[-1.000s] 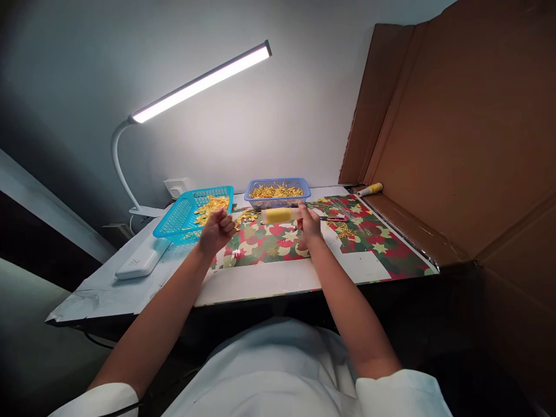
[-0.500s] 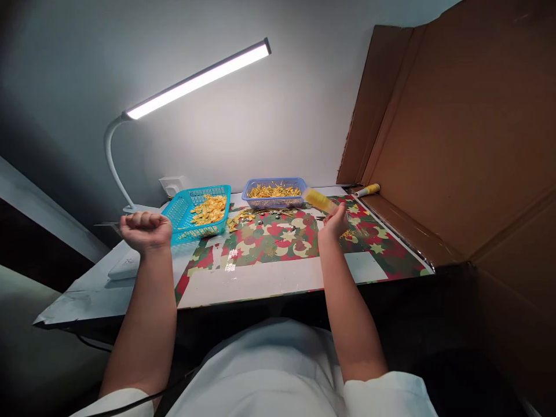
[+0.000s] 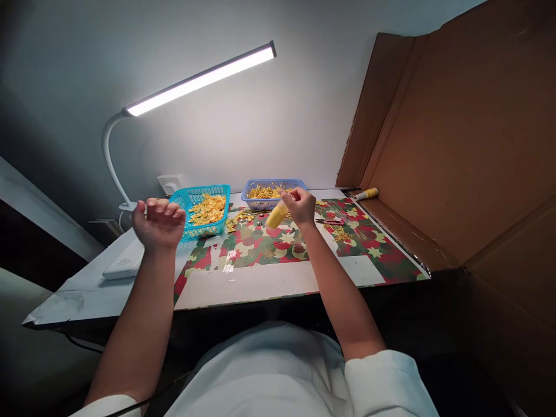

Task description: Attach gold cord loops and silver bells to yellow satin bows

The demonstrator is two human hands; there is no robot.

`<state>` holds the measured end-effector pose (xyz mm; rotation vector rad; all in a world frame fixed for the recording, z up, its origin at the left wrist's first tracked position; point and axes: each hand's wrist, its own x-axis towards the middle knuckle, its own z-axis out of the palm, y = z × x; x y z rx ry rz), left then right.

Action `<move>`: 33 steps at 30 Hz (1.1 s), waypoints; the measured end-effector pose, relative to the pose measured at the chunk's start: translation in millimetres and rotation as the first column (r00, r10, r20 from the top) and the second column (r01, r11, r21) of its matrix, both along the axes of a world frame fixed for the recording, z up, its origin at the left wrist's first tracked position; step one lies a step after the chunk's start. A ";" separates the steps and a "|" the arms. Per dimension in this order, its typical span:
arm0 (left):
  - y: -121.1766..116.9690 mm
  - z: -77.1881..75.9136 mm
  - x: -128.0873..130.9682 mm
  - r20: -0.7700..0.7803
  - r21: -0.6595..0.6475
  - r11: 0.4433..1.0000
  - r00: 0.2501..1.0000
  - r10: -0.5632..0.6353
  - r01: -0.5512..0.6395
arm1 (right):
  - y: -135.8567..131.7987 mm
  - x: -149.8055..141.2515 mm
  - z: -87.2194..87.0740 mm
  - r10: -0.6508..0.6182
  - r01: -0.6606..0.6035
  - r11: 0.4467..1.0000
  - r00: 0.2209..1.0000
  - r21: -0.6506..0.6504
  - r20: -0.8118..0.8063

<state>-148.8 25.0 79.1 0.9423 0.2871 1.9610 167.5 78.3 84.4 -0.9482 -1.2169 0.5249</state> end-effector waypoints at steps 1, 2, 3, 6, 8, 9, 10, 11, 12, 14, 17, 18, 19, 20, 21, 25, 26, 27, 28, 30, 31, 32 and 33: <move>2.6 -0.3 9.8 -0.060 -0.036 0.999 0.998 -0.025 0.023 | 1.8 -4.4 8.9 0.004 -0.004 1.000 0.999 0.012 0.038; 5.7 -2.0 21.0 -0.127 -0.079 0.996 0.991 -0.052 0.042 | 3.4 -8.5 17.8 0.004 -0.006 1.000 0.998 0.024 0.068; 9.0 -5.1 33.9 -0.199 -0.122 0.991 0.977 -0.082 0.058 | 4.3 -12.4 26.6 0.004 -0.007 0.999 0.996 0.034 0.093; 16.4 -20.4 79.6 -0.399 -0.240 0.965 0.896 -0.194 0.102 | 2.3 -23.8 49.4 0.002 -0.010 0.998 0.991 0.060 0.135; 17.5 -30.8 109.8 -0.501 -0.303 0.946 0.825 -0.262 0.117 | -2.0 -30.7 60.1 0.001 -0.012 0.997 0.989 0.074 0.148; 17.2 -34.4 122.4 -0.536 -0.329 0.937 0.793 -0.290 0.121 | -4.2 -33.3 63.6 -0.001 -0.012 0.997 0.987 0.077 0.159; 16.7 -36.5 132.2 -0.565 -0.349 0.929 0.764 -0.313 0.122 | -6.0 -35.0 65.9 -0.005 -0.009 0.997 0.984 0.075 0.180; 15.9 -37.0 138.7 -0.589 -0.364 0.924 0.739 -0.328 0.120 | -7.2 -35.8 66.9 -0.018 0.003 0.998 0.977 0.069 0.214; 14.9 -36.1 141.4 -0.609 -0.375 0.921 0.719 -0.334 0.110 | -7.7 -35.4 66.6 -0.048 0.033 0.998 0.961 0.057 0.273; 12.1 -31.4 136.0 -0.646 -0.389 0.918 0.691 -0.325 0.069 | -6.8 -32.1 63.1 -0.131 0.134 0.991 0.895 0.024 0.427; 2.8 -24.7 109.9 -0.705 -0.401 0.916 0.648 -0.290 -0.027 | -2.9 -26.4 51.7 -0.189 0.260 0.965 0.772 -0.031 0.607; -2.1 -23.9 100.0 -0.727 -0.403 0.913 0.627 -0.280 -0.059 | -1.6 -26.1 46.8 -0.175 0.271 0.961 0.747 -0.054 0.641; -7.8 -23.9 90.9 -0.751 -0.400 0.912 0.603 -0.270 -0.091 | -0.5 -27.0 41.6 -0.153 0.272 0.959 0.727 -0.076 0.670; -14.1 -24.4 83.1 -0.776 -0.391 0.912 0.577 -0.254 -0.123 | 0.3 -29.2 36.2 -0.131 0.274 0.957 0.700 -0.095 0.702; -20.8 -25.2 76.9 -0.800 -0.375 0.914 0.552 -0.235 -0.155 | 1.0 -32.3 30.8 -0.108 0.275 0.955 0.672 -0.112 0.733; -48.8 -28.3 67.3 -0.872 -0.285 0.925 0.469 -0.141 -0.251 | 1.6 -46.8 13.5 -0.034 0.289 0.944 0.567 -0.160 0.823; -55.3 -28.9 67.5 -0.884 -0.266 0.927 0.450 -0.125 -0.266 | 1.3 -49.4 11.0 -0.022 0.294 0.941 0.545 -0.167 0.838; -61.4 -29.6 68.2 -0.895 -0.250 0.927 0.432 -0.112 -0.278 | 0.8 -51.5 9.6 -0.013 0.299 0.939 0.525 -0.170 0.851; -66.8 -30.5 69.2 -0.903 -0.239 0.927 0.416 -0.103 -0.288 | 0.1 -53.0 9.0 -0.004 0.302 0.937 0.506 -0.172 0.863; -75.0 -33.3 71.1 -0.914 -0.224 0.927 0.396 -0.092 -0.301 | -1.6 -54.7 10.4 0.018 0.305 0.935 0.469 -0.181 0.883; -77.5 -35.2 71.7 -0.915 -0.221 0.926 0.393 -0.088 -0.307 | -2.6 -55.0 12.1 0.034 0.302 0.935 0.450 -0.188 0.892; -78.9 -37.2 71.8 -0.915 -0.220 0.924 0.395 -0.084 -0.312 | -3.5 -54.9 14.3 0.053 0.296 0.935 0.431 -0.197 0.901; -79.2 -39.2 71.4 -0.912 -0.223 0.921 0.403 -0.082 -0.318 | -4.3 -54.4 16.9 0.076 0.286 0.936 0.412 -0.208 0.908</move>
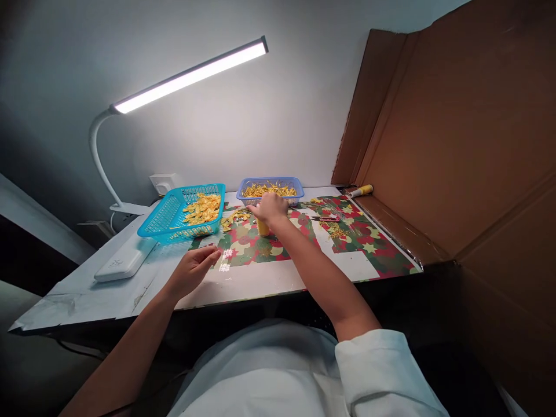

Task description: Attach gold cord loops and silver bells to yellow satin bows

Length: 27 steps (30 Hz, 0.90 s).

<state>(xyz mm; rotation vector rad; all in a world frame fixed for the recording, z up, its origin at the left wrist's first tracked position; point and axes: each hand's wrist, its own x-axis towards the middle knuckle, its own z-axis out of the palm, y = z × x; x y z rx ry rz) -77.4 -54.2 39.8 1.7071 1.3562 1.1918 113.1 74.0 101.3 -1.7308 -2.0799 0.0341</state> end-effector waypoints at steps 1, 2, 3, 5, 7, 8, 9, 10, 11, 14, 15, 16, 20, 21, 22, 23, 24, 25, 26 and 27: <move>0.7 -1.9 -1.0 0.014 -0.004 1.000 1.000 0.009 -0.009 | -0.6 1.0 2.8 0.026 -0.025 1.000 0.999 -0.017 0.020; 2.1 -3.4 -2.7 0.034 -0.012 1.000 0.999 0.019 -0.018 | -0.9 2.5 5.8 0.065 -0.063 0.997 0.997 -0.034 0.040; 4.0 -4.4 -4.8 0.059 -0.024 0.999 0.998 0.028 -0.027 | -0.9 4.2 8.8 0.117 -0.114 0.992 0.991 -0.052 0.058; 8.1 -4.4 -10.3 0.118 -0.060 0.997 0.992 0.046 -0.039 | 0.0 7.9 14.3 0.243 -0.235 0.967 0.966 -0.096 0.089; 11.1 -2.0 -16.7 0.179 -0.101 0.994 0.982 0.062 -0.044 | 2.0 10.3 18.9 0.344 -0.328 0.934 0.932 -0.144 0.110; 11.8 -0.1 -20.0 0.208 -0.120 0.992 0.976 0.070 -0.045 | 3.2 10.6 20.7 0.368 -0.347 0.923 0.922 -0.166 0.121; 12.1 2.0 -23.3 0.236 -0.134 0.990 0.969 0.079 -0.048 | 4.4 10.3 22.3 0.373 -0.347 0.920 0.918 -0.182 0.135; 12.1 4.1 -26.5 0.263 -0.144 0.988 0.961 0.089 -0.052 | 5.6 9.5 23.6 0.362 -0.332 0.924 0.920 -0.192 0.152; 11.8 6.1 -29.5 0.291 -0.149 0.987 0.951 0.102 -0.060 | 6.8 8.3 24.5 0.340 -0.306 0.932 0.925 -0.195 0.173; 10.5 10.2 -36.9 0.386 -0.127 0.986 0.911 0.146 -0.105 | 9.4 3.9 24.9 0.250 -0.213 0.961 0.941 -0.174 0.230; 10.2 10.9 -38.5 0.421 -0.108 0.986 0.893 0.160 -0.126 | 9.9 2.5 24.1 0.222 -0.186 0.969 0.944 -0.163 0.242; 10.0 11.3 -39.5 0.455 -0.083 0.985 0.874 0.171 -0.150 | 10.0 1.2 23.1 0.200 -0.165 0.974 0.947 -0.152 0.250; 9.9 9.0 -39.7 0.560 0.016 0.969 0.805 0.195 -0.246 | 6.9 -3.7 18.0 0.160 -0.132 0.984 0.954 -0.120 0.255; 10.1 7.6 -39.1 0.573 0.032 0.964 0.795 0.197 -0.263 | 5.4 -3.9 17.2 0.159 -0.133 0.984 0.955 -0.115 0.251; 10.4 5.9 -38.6 0.582 0.044 0.960 0.788 0.199 -0.275 | 3.9 -2.7 16.7 0.157 -0.134 0.985 0.957 -0.108 0.243; 10.8 4.1 -38.0 0.587 0.053 0.957 0.784 0.202 -0.285 | 2.8 0.7 16.3 0.150 -0.131 0.987 0.961 -0.095 0.231; 11.3 2.2 -37.6 0.590 0.059 0.954 0.781 0.205 -0.295 | 2.2 7.1 16.0 0.135 -0.121 0.990 0.967 -0.076 0.216; 11.8 0.3 -37.2 0.591 0.064 0.951 0.779 0.209 -0.304 | 2.3 17.2 15.4 0.110 -0.101 0.993 0.974 -0.055 0.200; 12.4 -1.5 -36.9 0.591 0.069 0.947 0.778 0.214 -0.313 | 3.1 31.0 14.1 0.075 -0.070 0.997 0.980 -0.032 0.185; 12.9 -3.1 -36.5 0.590 0.074 0.944 0.777 0.218 -0.322 | 4.7 48.3 11.8 0.029 -0.026 0.999 0.984 -0.020 0.175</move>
